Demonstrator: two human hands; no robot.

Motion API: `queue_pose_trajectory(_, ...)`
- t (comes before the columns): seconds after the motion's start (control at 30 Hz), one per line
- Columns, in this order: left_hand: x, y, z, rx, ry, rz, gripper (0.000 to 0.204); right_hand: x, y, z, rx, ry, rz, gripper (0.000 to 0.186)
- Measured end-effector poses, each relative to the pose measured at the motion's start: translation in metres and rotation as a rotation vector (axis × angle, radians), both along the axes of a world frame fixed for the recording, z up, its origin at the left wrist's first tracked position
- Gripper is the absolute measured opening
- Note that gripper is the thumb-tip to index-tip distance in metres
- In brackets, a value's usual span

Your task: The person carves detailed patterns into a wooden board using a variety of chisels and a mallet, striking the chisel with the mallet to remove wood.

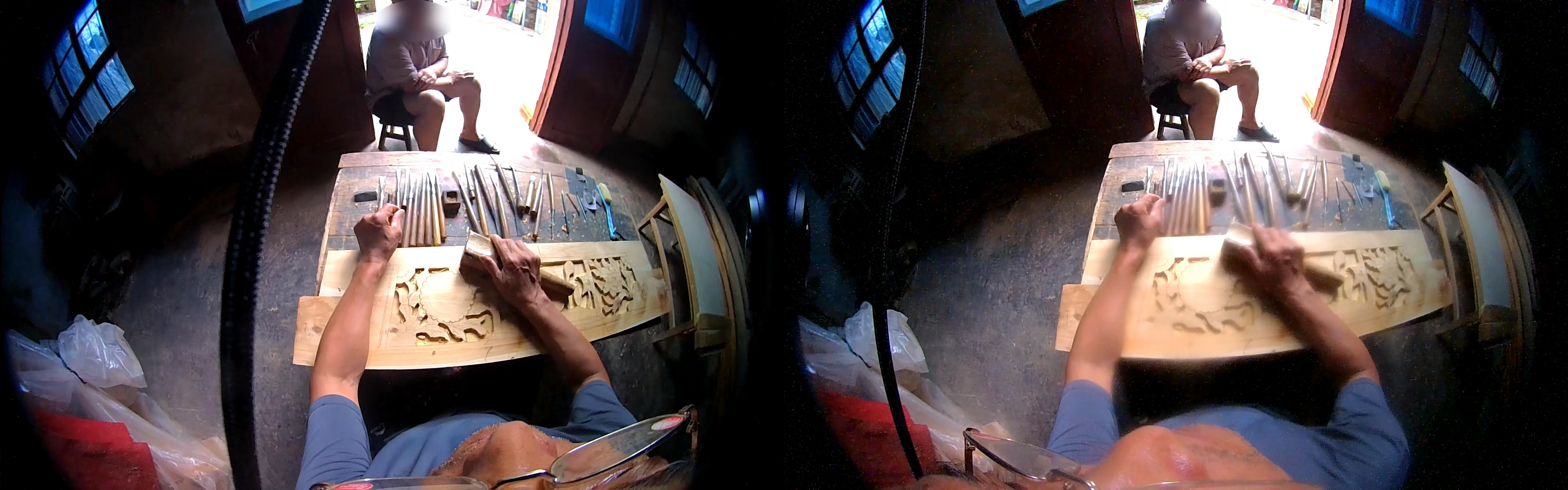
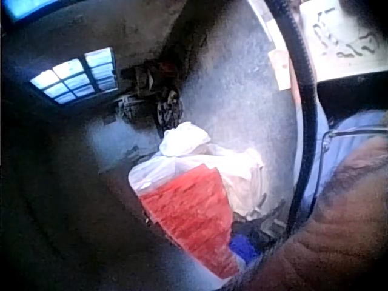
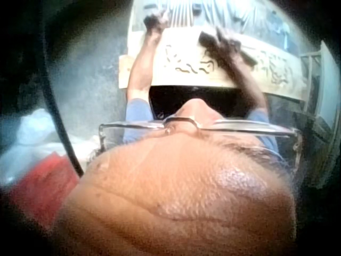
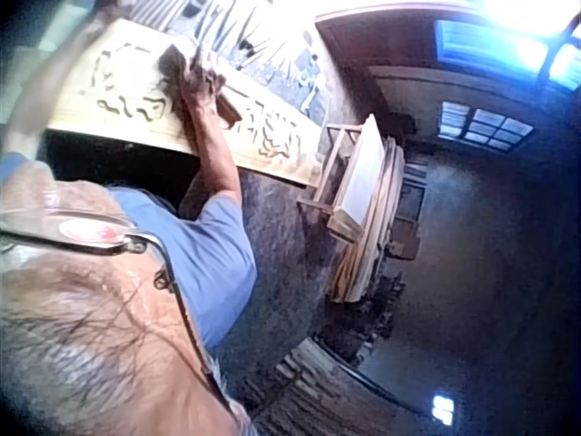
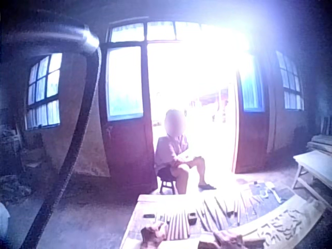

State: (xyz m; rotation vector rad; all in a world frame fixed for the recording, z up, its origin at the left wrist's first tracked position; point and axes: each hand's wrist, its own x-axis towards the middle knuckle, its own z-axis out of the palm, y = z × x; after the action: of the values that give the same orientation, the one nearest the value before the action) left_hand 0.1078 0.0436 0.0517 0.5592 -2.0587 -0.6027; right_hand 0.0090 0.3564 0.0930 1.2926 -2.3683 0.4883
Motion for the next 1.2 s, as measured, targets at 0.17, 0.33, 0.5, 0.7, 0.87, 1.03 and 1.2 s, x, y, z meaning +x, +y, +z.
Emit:
queue_pose_trajectory(0.17, -0.001, 0.004, 0.004, 0.012, 0.013, -0.008, 0.012, 0.0, 0.006, 0.003, -0.006, 0.015, 0.009, 0.052)
queue_pose_trajectory(0.33, 0.003, 0.0, -0.012, 0.051, -0.041, 0.016, 0.013, 0.014, 0.001, 0.005, -0.059, 0.153, 0.108, 0.063)
queue_pose_trajectory(0.5, -0.002, -0.009, -0.007, 0.033, 0.014, 0.063, 0.016, 0.02, -0.004, 0.024, -0.07, 0.105, 0.112, 0.06)
queue_pose_trajectory(0.7, -0.004, -0.019, -0.013, 0.127, 0.076, 0.115, 0.02, 0.009, -0.006, 0.014, -0.046, 0.112, 0.092, 0.068)
queue_pose_trajectory(0.87, 0.0, -0.015, -0.012, 0.306, 0.05, 0.135, 0.019, 0.01, -0.001, 0.009, -0.007, 0.054, 0.051, 0.069)
queue_pose_trajectory(1.03, 0.0, -0.019, -0.007, 0.292, -0.089, 0.13, 0.018, 0.012, -0.001, 0.012, -0.047, -0.005, 0.063, 0.07)
queue_pose_trajectory(1.2, -0.023, -0.018, -0.004, 0.133, -0.338, 0.097, 0.027, 0.011, -0.001, 0.018, -0.033, -0.07, 0.049, 0.072)
